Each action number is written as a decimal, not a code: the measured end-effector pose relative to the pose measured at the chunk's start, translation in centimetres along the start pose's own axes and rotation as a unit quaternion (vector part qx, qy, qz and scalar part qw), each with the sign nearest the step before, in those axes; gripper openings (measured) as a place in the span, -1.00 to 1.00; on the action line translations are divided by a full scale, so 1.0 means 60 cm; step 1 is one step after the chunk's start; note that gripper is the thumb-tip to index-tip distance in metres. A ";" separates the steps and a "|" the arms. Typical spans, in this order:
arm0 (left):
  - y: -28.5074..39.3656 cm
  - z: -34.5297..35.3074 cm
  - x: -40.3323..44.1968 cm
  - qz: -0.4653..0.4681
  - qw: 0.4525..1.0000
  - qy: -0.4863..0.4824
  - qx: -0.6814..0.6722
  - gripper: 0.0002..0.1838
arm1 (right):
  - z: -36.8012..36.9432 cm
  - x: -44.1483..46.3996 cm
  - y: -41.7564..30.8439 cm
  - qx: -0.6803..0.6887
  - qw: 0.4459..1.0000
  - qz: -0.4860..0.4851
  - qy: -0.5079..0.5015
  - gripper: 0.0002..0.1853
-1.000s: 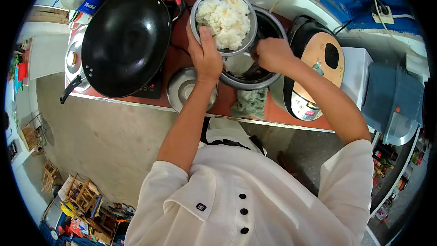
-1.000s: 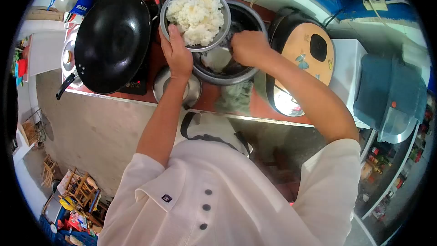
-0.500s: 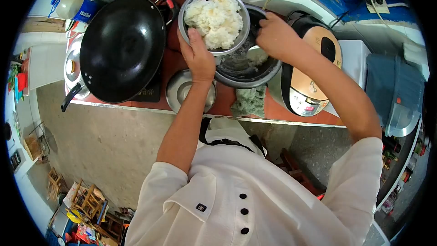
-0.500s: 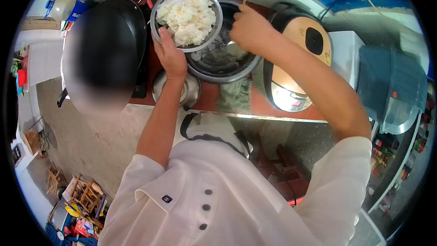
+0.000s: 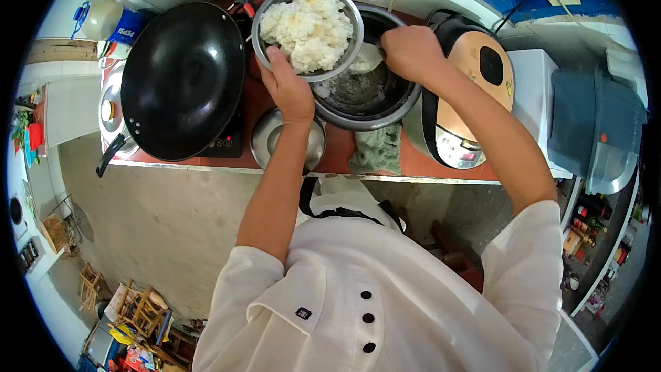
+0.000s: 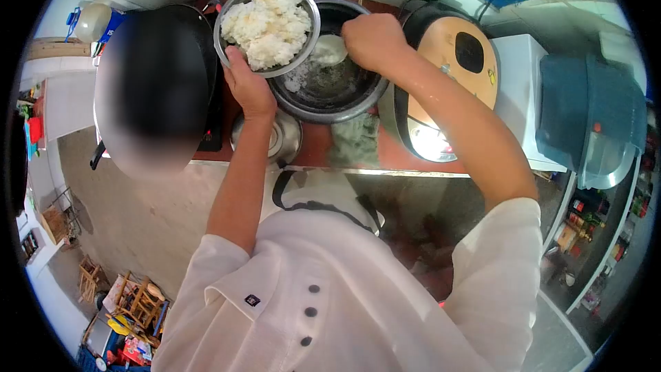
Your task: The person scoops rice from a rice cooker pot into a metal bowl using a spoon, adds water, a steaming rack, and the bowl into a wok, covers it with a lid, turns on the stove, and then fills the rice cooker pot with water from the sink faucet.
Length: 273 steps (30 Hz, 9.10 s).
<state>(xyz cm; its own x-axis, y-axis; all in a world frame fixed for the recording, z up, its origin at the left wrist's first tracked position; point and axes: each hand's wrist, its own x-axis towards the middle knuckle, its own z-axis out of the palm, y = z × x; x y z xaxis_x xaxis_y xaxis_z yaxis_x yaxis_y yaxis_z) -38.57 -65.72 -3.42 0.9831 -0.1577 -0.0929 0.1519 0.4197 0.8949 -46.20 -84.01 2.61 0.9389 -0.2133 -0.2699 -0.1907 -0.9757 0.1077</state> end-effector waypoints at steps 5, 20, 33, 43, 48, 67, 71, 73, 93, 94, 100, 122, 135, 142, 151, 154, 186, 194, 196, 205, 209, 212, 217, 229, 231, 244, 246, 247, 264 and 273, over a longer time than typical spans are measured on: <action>0.007 0.002 -0.002 0.026 0.999 -0.020 0.022 -0.48 | 0.013 0.017 -0.006 0.008 0.999 -0.054 -0.003 -0.83; 0.002 -0.003 0.007 0.031 0.999 -0.030 0.013 -0.49 | 0.073 0.007 -0.015 0.224 0.969 -0.102 -0.015 -0.75; 0.078 -0.042 0.045 -0.089 0.994 -0.055 -0.038 -0.50 | -0.062 -0.108 0.036 0.494 0.866 0.014 0.076 -0.75; 0.092 0.065 -0.040 -0.216 0.971 -0.079 -0.063 -0.51 | -0.004 -0.158 -0.090 0.127 0.901 0.070 0.408 -0.32; 0.109 0.058 -0.028 -0.220 0.969 -0.082 -0.078 -0.51 | 0.034 -0.188 -0.091 0.139 0.906 0.072 0.393 -0.28; 0.196 -0.121 0.011 -0.195 0.980 -0.037 0.013 -0.49 | 0.066 -0.159 -0.144 0.290 0.901 0.162 0.278 -0.63; 0.199 -0.158 -0.021 -0.203 0.977 -0.053 0.033 -0.45 | 0.094 -0.224 -0.170 0.362 0.819 0.210 0.393 -0.46; 0.206 -0.162 -0.042 -0.224 0.972 -0.049 0.054 -0.45 | 0.183 -0.227 -0.190 0.595 0.650 0.301 0.365 -0.37; 0.209 -0.190 -0.092 -0.225 0.969 -0.080 0.055 -0.46 | 0.248 -0.188 -0.193 0.645 0.710 0.111 0.261 -0.49; 0.209 -0.191 -0.094 -0.223 0.970 -0.076 0.054 -0.46 | 0.265 -0.178 -0.186 0.645 0.711 0.107 0.260 -0.49; 0.220 -0.229 -0.114 -0.249 0.964 -0.086 0.034 -0.41 | 0.302 -0.044 -0.102 0.409 0.811 0.325 0.264 -0.39; 0.187 -0.333 -0.153 -0.338 0.940 -0.031 0.046 -0.45 | 0.307 -0.103 -0.153 0.436 0.764 0.344 0.329 -0.76; 0.138 -0.297 -0.097 -0.382 0.907 -0.173 0.022 -0.50 | -0.067 -0.234 -0.347 0.387 0.877 0.030 0.282 -0.76; 0.157 -0.305 -0.099 -0.383 0.915 -0.129 0.004 -0.48 | -0.073 -0.230 -0.348 0.397 0.873 0.020 0.282 -0.76; 0.155 -0.362 -0.142 -0.331 0.940 -0.055 -0.060 -0.48 | -0.012 -0.207 -0.243 0.648 0.693 0.184 0.258 -0.76; 0.181 -0.376 -0.168 -0.309 0.949 -0.006 -0.058 -0.46 | -0.001 -0.169 -0.143 0.386 0.867 0.184 0.255 -0.55; 0.269 -0.567 -0.327 -0.206 0.961 0.157 -0.102 -0.47 | -0.020 -0.262 -0.071 0.801 0.517 0.168 0.250 -0.51; 0.279 -0.639 -0.257 -0.288 0.956 0.016 -0.055 -0.48 | 0.150 -0.456 -0.282 0.772 0.470 0.281 0.324 -0.44; 0.291 -0.640 -0.246 -0.311 0.950 0.020 -0.013 -0.48 | 0.189 -0.467 -0.313 0.774 0.428 0.325 0.336 -0.43; 0.290 -0.626 -0.261 -0.324 0.946 -0.009 0.003 -0.45 | 0.304 -0.475 -0.346 0.718 0.423 0.396 0.386 -0.39; 0.307 -0.606 -0.270 -0.324 0.946 0.002 0.021 -0.46 | 0.312 -0.422 -0.334 0.715 0.439 0.363 0.404 -0.42; 0.292 -0.585 -0.280 -0.312 0.950 0.007 -0.007 -0.46 | 0.364 -0.386 -0.306 0.708 0.451 0.342 0.422 -0.45; 0.290 -0.558 -0.283 -0.319 0.948 0.010 -0.001 -0.47 | 0.368 -0.378 -0.308 0.734 0.456 0.329 0.382 -0.54; 0.292 -0.531 -0.281 -0.309 0.951 0.016 -0.013 -0.47 | 0.126 -0.276 -0.419 0.268 0.941 -0.004 0.205 -0.59; 0.288 -0.545 -0.284 -0.296 0.955 0.013 -0.012 -0.47 | 0.134 -0.203 -0.440 0.194 0.962 -0.024 0.193 -0.58; 0.297 -0.614 -0.329 -0.241 0.963 0.095 -0.070 -0.46 | 0.163 -0.091 -0.449 0.236 0.967 -0.092 0.013 -0.68; 0.296 -0.613 -0.324 -0.240 0.963 0.103 -0.072 -0.46 | 0.133 -0.124 -0.443 0.263 0.959 -0.102 0.027 -0.67; 0.289 -0.612 -0.315 -0.241 0.961 0.111 -0.072 -0.46 | 0.125 -0.132 -0.440 0.292 0.949 -0.110 0.039 -0.66; 0.184 -0.477 -0.240 -0.336 0.940 -0.009 0.056 -0.46 | 0.092 -0.366 -0.230 0.304 0.930 0.175 0.112 -0.57; 0.014 -0.441 -0.200 -0.345 0.929 -0.074 0.114 -0.50 | 0.114 -0.317 -0.225 0.309 0.936 0.121 0.118 -0.57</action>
<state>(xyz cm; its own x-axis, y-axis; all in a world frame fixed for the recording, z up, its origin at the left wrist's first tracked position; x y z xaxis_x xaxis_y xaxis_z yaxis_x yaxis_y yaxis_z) -47.57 -39.84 -13.10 0.6321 -0.4467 -0.6332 0.6989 -0.0245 0.7148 -63.47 -67.13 -0.27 0.8697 -0.4867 -0.0826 -0.4672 -0.7575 -0.4560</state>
